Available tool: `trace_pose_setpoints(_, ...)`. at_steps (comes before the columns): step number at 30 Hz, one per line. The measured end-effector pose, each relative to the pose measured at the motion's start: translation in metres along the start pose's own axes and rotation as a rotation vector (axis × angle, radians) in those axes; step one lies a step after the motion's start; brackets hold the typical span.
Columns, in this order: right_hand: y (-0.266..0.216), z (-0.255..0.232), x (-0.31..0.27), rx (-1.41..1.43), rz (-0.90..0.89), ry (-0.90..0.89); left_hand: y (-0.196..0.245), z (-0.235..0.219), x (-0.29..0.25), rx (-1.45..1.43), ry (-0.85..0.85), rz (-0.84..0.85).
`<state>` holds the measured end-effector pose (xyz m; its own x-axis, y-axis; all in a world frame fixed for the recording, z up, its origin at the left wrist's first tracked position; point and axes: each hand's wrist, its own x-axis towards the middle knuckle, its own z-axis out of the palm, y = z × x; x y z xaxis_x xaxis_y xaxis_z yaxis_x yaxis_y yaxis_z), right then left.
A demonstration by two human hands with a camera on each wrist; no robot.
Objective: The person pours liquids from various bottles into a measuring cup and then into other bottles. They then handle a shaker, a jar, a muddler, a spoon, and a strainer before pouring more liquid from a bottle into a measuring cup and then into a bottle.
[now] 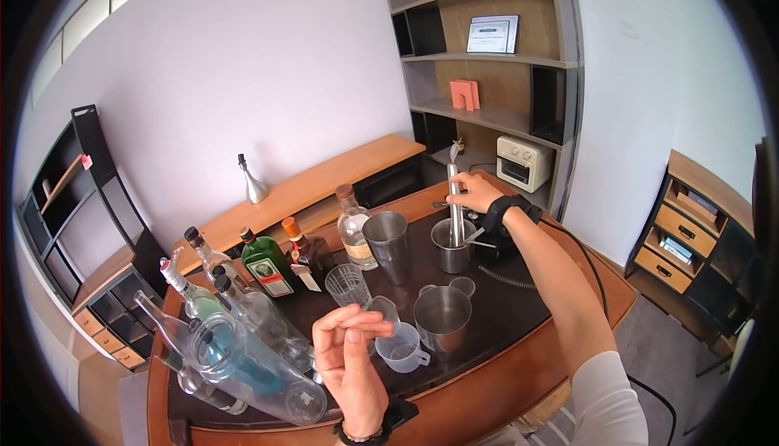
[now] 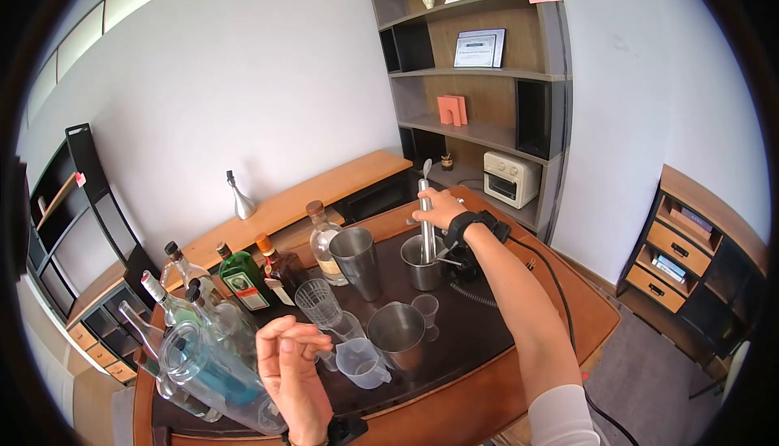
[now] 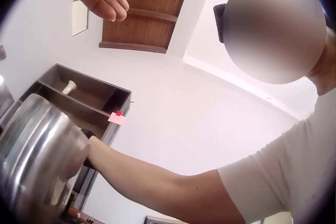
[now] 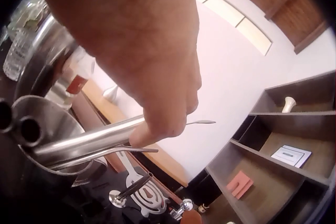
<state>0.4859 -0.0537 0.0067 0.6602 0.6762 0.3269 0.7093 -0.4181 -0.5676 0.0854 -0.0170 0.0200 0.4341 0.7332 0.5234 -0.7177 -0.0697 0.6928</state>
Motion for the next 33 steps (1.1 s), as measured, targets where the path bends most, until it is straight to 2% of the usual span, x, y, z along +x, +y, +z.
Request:
trace_pose_setpoints(5,-0.021,0.012,0.016,-0.255,0.146,-0.103,-0.009,-0.007,0.011,0.182,-0.018,0.019)
trace_pose_setpoints(12,-0.003,0.029,0.036,-0.243,0.17,-0.157,0.0,-0.013,0.018,0.196,-0.093,0.009)
trace_pose_setpoints(15,0.001,0.03,0.033,-0.15,0.147,-0.128,0.004,-0.018,0.019,0.182,-0.112,0.018)
trace_pose_setpoints(22,0.023,0.024,0.021,0.036,0.044,0.084,0.01,-0.017,0.022,0.232,-0.064,0.048)
trace_pose_setpoints(27,0.005,0.005,-0.008,0.098,-0.034,0.197,0.009,-0.015,0.02,0.22,-0.085,0.052)
trace_pose_setpoints(33,-0.025,-0.022,-0.038,0.191,-0.195,0.451,0.011,-0.019,0.019,0.172,-0.124,0.036)
